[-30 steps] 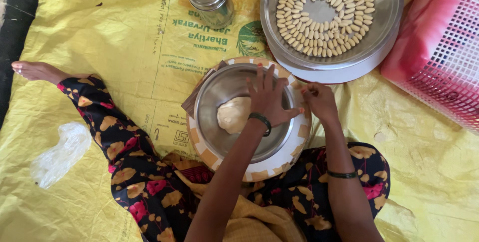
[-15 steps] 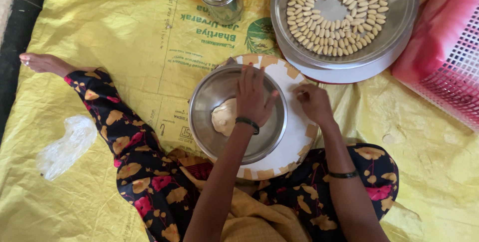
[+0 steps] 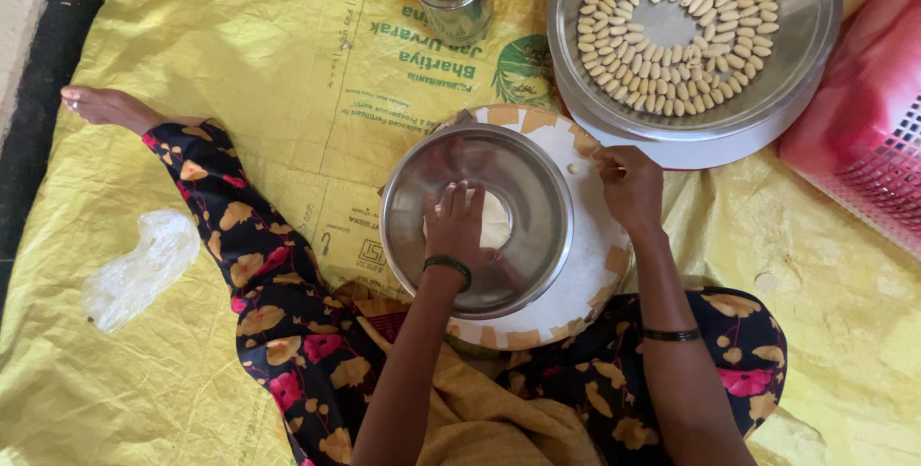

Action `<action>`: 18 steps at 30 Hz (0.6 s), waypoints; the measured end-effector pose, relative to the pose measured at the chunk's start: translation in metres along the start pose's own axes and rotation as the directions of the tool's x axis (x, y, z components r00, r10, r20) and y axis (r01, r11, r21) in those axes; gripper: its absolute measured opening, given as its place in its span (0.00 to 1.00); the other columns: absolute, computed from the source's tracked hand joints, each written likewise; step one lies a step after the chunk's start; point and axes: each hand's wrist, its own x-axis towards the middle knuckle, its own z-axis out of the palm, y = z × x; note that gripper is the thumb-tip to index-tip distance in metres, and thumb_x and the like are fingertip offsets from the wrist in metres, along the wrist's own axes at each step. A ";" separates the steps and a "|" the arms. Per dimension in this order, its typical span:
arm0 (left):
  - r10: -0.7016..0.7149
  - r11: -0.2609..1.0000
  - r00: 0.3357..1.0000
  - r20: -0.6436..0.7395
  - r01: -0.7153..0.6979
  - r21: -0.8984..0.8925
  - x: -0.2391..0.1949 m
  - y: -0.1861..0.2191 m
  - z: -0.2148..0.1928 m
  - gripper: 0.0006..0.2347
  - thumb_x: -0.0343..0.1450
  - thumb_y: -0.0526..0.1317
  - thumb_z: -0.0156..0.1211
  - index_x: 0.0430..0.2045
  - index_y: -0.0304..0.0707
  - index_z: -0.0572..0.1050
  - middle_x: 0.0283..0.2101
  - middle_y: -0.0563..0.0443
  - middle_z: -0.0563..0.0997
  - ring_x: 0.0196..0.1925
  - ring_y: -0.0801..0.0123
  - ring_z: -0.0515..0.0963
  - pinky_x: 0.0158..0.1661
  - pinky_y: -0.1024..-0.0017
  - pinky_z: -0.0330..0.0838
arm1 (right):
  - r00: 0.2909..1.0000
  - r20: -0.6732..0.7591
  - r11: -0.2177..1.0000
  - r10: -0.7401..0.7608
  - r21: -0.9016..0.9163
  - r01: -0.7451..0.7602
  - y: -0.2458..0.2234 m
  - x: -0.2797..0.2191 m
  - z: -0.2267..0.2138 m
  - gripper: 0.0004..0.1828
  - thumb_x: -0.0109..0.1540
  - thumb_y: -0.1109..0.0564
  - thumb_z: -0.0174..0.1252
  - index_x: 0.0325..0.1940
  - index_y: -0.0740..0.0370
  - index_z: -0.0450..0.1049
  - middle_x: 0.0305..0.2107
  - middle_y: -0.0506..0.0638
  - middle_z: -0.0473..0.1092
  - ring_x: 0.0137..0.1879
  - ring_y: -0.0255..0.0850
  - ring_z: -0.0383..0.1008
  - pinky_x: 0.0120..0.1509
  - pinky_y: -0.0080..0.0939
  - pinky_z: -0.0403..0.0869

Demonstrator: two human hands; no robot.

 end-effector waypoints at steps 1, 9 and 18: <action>-0.008 1.000 1.000 0.004 0.008 0.006 0.000 -0.002 0.001 0.50 0.52 0.59 0.78 0.68 0.43 0.55 0.69 0.40 0.59 0.73 0.50 0.56 0.67 0.43 0.46 | 1.000 -0.008 0.999 0.004 0.038 -0.004 -0.007 0.002 -0.001 0.16 0.58 0.75 0.57 0.47 0.66 0.79 0.38 0.57 0.77 0.40 0.42 0.80 0.45 0.38 0.77; 0.061 0.997 0.993 -0.098 -0.064 -0.030 0.003 -0.014 0.013 0.46 0.60 0.65 0.69 0.67 0.34 0.58 0.63 0.35 0.65 0.63 0.44 0.66 0.56 0.45 0.63 | 0.970 -0.099 0.968 -0.221 0.101 0.230 -0.077 -0.009 0.016 0.11 0.61 0.73 0.61 0.46 0.66 0.79 0.40 0.57 0.78 0.42 0.44 0.79 0.48 0.39 0.77; 0.110 0.993 0.962 -0.251 -0.114 -0.003 0.014 -0.022 0.042 0.39 0.62 0.63 0.65 0.62 0.33 0.64 0.59 0.35 0.69 0.59 0.44 0.71 0.50 0.50 0.72 | 0.841 0.542 0.958 -0.014 -0.232 0.166 -0.073 -0.036 0.093 0.14 0.57 0.57 0.63 0.44 0.65 0.74 0.38 0.64 0.74 0.45 0.64 0.75 0.47 0.61 0.73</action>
